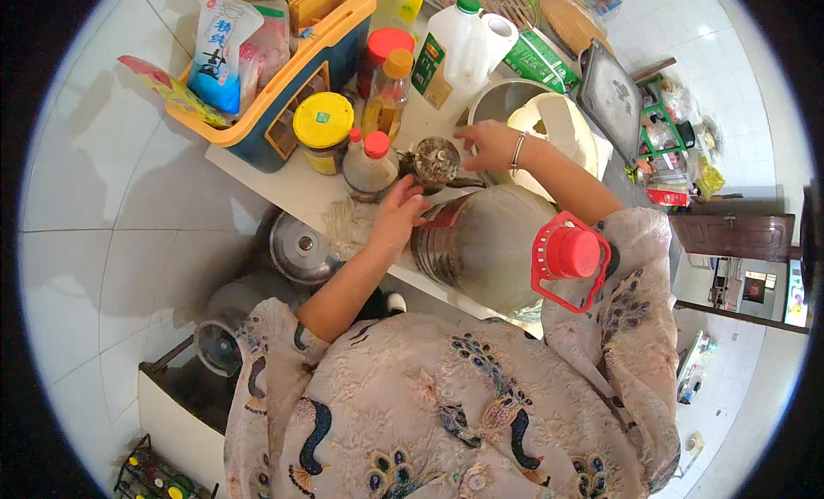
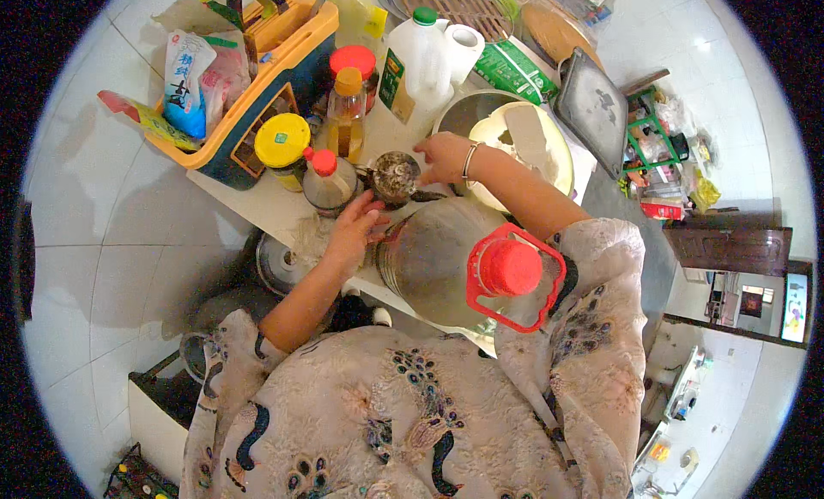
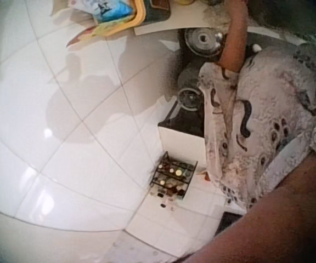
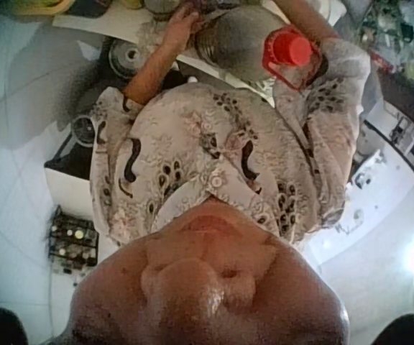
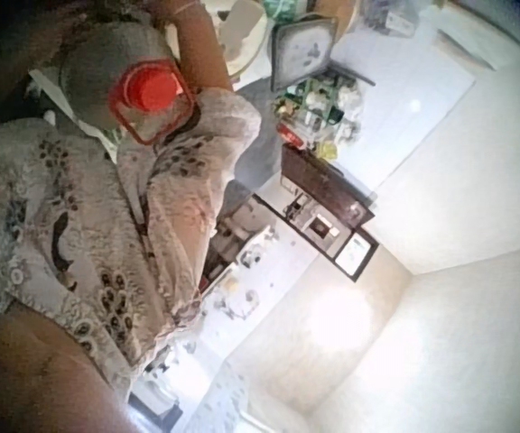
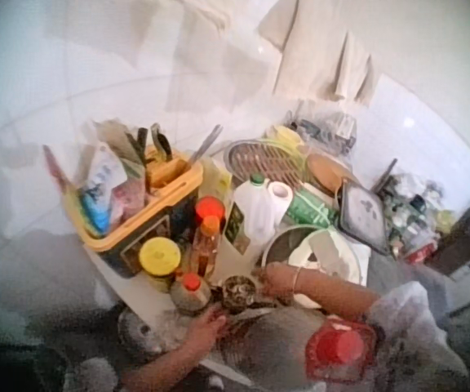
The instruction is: The person cleans a wok with a paper towel, pours oil into a metal kettle, and then wipes the wok with the oil-soaked towel. They then place a large round dough onto the wok to cook. The person also handles a wooden tray and a second piece of dough on a cutting board.
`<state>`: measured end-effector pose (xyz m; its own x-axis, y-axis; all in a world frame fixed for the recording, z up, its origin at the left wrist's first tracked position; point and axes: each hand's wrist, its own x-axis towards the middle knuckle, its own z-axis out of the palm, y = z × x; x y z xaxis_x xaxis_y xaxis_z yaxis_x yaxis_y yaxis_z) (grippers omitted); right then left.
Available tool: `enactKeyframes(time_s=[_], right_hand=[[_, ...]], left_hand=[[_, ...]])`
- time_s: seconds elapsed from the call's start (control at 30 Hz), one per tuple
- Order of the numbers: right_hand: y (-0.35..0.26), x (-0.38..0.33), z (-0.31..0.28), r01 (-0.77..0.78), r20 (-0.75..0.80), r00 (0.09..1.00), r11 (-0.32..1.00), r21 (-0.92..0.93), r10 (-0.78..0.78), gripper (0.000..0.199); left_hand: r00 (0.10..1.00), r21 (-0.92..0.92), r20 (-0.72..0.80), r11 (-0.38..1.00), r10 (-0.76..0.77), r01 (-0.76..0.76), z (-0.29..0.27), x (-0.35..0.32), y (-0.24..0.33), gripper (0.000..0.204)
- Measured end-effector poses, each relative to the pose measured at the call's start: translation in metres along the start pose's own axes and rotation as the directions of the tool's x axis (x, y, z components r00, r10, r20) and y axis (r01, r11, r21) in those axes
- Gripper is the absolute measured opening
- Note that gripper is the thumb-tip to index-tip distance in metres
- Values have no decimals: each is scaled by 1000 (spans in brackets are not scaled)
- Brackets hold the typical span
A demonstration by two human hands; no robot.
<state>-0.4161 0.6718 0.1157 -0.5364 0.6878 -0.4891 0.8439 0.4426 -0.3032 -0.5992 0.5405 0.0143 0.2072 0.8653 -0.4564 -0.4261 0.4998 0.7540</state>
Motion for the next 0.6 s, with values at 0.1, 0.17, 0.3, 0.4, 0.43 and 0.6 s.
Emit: enactKeyframes(time_s=[0.1, 0.17, 0.3, 0.4, 0.43, 0.6], right_hand=[[-9, -1, 11, 131, -90, 987, 991, 7, -130, 91], [-15, 4, 14, 199, -124, 969, 973, -118, -214, 98], [-17, 10, 13, 338, -187, 912, 927, -160, -365, 99], [-17, 14, 17, 359, -138, 909, 906, -224, -394, 93], [-18, 15, 18, 342, -130, 917, 912, -228, -377, 91], [-21, 8, 5, 302, -230, 915, 940, -157, -332, 84]], left_hand=[[1000, 31, -1, 999, 11, -11, 1, 3, 3, 48], [1000, 75, 4, 997, 15, -15, 0, 5, 3, 48], [1000, 99, 10, 995, 26, -27, 0, 10, 2, 48], [999, 112, 8, 993, 36, -37, 2, 7, 5, 48], [999, 112, 9, 993, 40, -41, 4, 6, 7, 48], [992, 189, 0, 974, 123, -121, 11, 0, 20, 44]])
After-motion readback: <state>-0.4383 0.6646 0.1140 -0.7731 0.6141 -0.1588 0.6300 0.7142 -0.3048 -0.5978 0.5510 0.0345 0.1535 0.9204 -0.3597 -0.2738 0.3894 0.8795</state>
